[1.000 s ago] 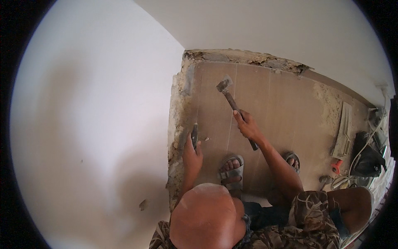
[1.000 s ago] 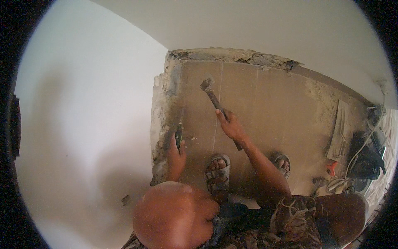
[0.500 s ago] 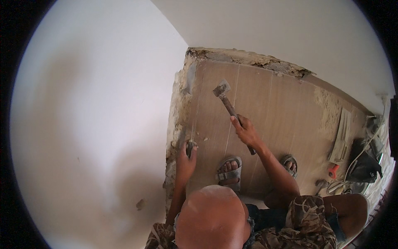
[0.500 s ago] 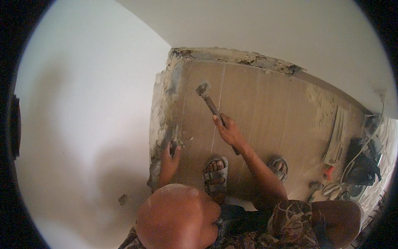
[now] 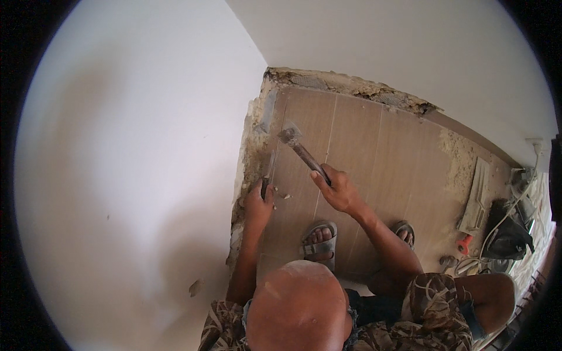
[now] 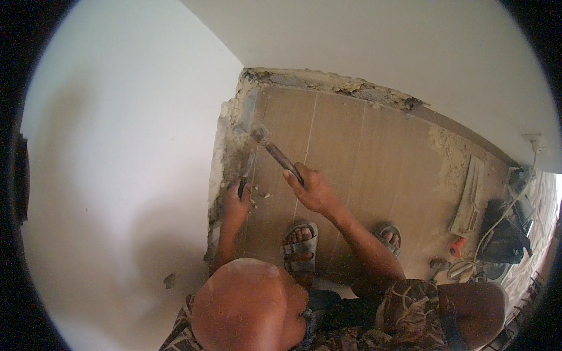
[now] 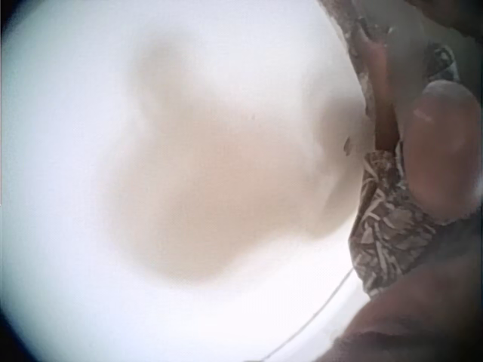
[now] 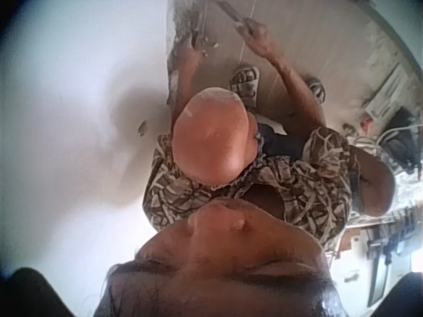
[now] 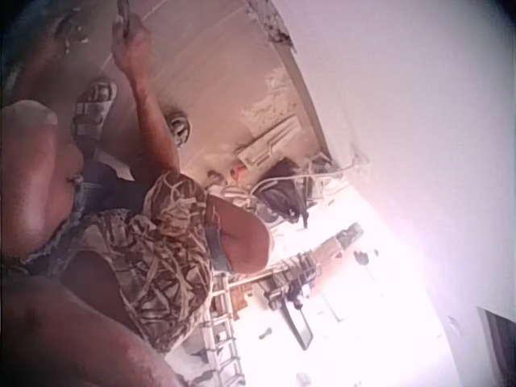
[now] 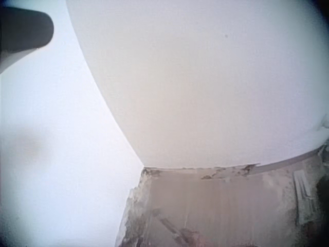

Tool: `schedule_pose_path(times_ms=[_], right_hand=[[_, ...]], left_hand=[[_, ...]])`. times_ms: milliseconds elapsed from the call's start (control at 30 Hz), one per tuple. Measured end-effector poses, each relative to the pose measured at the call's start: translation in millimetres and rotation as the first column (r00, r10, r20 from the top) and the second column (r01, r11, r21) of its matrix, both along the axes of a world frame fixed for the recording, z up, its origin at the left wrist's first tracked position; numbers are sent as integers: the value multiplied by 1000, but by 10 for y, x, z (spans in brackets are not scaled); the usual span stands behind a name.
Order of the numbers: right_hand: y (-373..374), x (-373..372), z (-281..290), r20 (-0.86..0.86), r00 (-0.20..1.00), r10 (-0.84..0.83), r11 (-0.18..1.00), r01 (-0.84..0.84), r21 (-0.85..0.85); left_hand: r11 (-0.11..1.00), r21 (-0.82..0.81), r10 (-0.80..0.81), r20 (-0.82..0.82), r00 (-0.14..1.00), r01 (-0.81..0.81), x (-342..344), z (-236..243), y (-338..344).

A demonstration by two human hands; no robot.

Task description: The person uses a brush to sweep debris off a tiled floor, then uses a hammer and a chisel to chip away at the edges where the floor meets a wall.

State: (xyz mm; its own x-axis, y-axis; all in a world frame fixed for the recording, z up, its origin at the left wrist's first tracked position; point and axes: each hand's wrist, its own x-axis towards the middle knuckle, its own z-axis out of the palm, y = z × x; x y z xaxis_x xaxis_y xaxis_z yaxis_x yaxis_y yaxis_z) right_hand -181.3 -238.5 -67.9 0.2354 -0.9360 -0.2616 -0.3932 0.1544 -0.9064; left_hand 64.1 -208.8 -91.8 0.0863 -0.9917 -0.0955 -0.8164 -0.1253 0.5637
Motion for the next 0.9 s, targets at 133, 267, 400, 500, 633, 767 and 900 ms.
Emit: schedule_pose_path(times_ms=[133, 267, 400, 500, 633, 767, 900], right_hand=[[-101, 90, 194, 32, 999, 20, 999, -19, -28], [-157, 122, 395, 50, 998, 41, 999, -40, -23], [-61, 248, 38, -58, 996, 62, 997, -64, -36], [-39, 238, -503, -219, 971, 92, 972, -136, -193], [-124, 225, 16, -10, 1000, 3, 998, -4, -62], [-79, 209, 48, 26, 999, -42, 997, 44, -66], [-126, 232, -345, -157, 979, 133, 981, -153, -123]], left_hand=[[998, -25, -57, -20, 998, 57, 42, -35, -10], [998, 69, -4, -15, 1000, 5, -20, 58, -13], [996, 87, -17, 36, 999, 14, 10, -60, -4], [993, 114, -22, 76, 997, 14, -46, -74, -35], [998, 47, -33, 84, 996, 29, 9, -60, 23], [984, 175, -28, 39, 999, 21, -9, -32, -62], [998, 46, -44, 72, 996, 41, -12, -63, -40]])
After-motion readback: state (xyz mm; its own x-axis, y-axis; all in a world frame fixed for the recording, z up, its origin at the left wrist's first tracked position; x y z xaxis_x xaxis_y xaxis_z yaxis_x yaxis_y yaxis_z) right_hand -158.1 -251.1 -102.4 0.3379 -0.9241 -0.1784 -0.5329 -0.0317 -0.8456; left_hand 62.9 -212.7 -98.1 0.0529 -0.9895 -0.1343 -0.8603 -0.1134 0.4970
